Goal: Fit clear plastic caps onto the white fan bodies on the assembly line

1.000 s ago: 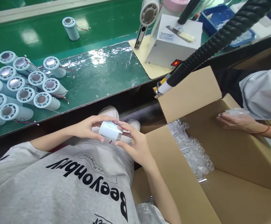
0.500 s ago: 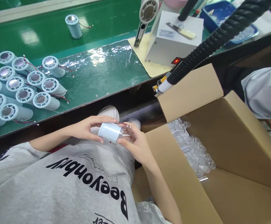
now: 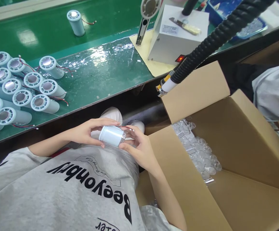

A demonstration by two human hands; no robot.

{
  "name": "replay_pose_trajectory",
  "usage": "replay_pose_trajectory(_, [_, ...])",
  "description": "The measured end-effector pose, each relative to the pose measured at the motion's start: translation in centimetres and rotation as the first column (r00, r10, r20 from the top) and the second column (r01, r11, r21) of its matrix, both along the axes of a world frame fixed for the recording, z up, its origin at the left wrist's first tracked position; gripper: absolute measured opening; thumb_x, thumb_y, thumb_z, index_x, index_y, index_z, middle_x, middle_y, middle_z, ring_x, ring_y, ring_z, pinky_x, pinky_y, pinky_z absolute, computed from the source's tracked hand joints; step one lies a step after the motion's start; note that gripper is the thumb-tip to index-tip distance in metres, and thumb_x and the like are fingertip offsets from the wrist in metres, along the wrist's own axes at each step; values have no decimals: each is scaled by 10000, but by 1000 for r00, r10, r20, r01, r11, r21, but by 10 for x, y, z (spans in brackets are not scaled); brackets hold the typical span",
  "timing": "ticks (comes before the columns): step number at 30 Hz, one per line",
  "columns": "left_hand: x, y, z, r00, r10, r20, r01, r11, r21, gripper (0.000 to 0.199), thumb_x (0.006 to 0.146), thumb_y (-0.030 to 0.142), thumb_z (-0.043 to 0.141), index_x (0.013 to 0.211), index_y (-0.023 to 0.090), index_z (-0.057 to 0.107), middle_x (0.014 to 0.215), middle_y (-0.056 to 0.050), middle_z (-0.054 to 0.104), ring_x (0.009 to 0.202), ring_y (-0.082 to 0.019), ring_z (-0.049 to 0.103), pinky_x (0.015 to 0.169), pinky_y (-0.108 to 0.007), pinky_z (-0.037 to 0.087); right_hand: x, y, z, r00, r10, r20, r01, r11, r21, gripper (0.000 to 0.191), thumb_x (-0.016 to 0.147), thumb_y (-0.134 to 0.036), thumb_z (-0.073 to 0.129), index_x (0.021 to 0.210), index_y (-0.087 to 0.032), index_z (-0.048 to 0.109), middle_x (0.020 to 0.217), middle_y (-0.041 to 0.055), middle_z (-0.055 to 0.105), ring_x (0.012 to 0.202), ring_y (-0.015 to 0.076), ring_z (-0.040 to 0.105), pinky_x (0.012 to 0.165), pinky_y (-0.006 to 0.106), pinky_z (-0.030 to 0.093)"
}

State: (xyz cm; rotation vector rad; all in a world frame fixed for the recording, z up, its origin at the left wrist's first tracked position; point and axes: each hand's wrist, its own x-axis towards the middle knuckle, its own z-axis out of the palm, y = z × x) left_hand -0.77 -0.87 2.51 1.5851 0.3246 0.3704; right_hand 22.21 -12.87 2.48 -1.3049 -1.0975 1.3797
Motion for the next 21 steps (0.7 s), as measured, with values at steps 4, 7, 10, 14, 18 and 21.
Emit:
replay_pose_trajectory(4, [0,0,0,1000,-7,2,7,1000,-11,748,802,333,871,1495,322,589,1584,-111,558,1450,-319,540,1098,-424,548,0,3,-1,999,16,-40,-17,999,-33,559,791,-620,863,1172,-273,649,1207,95,754,969,250,744,800,375,650])
replay_pose_trajectory(7, [-1,0,0,1000,-6,-19,6,1000,0,741,815,345,861,1501,337,579,1592,-105,551,1463,-318,524,1091,-424,544,-3,6,-3,996,6,-88,-10,999,-43,550,798,-676,828,1125,-269,654,1087,70,759,904,223,730,745,328,642])
replay_pose_trajectory(10, [-2,0,-1,999,-7,-34,7,1000,17,747,823,344,854,1512,342,564,1592,-103,549,1464,-314,523,1093,-426,539,-6,8,-6,992,-5,-130,-3,998,-62,541,812,-710,789,1077,-259,651,951,42,724,847,207,713,648,283,636])
replay_pose_trajectory(14, [-2,0,-3,1000,-9,9,8,999,45,748,834,326,848,1521,343,555,1586,-101,556,1459,-298,532,1146,-431,504,-10,10,-10,986,-33,-162,6,986,-167,593,782,-761,769,1049,-251,630,884,17,662,683,173,668,508,271,617])
replay_pose_trajectory(18, [-1,-1,-4,1000,-6,5,6,999,41,742,831,326,852,1514,352,562,1576,-96,567,1464,-301,527,1128,-423,523,-12,10,-9,974,-51,-220,-12,960,-278,674,731,-822,765,1019,-234,603,851,2,657,573,157,673,447,268,599])
replay_pose_trajectory(21, [-1,-1,-3,1000,-17,-3,17,1000,8,729,830,322,850,1504,349,574,1568,-100,572,1459,-307,531,1091,-417,554,-15,12,-8,964,-26,-264,-65,941,-331,691,742,-863,713,972,-229,563,722,-16,666,482,155,653,411,255,572])
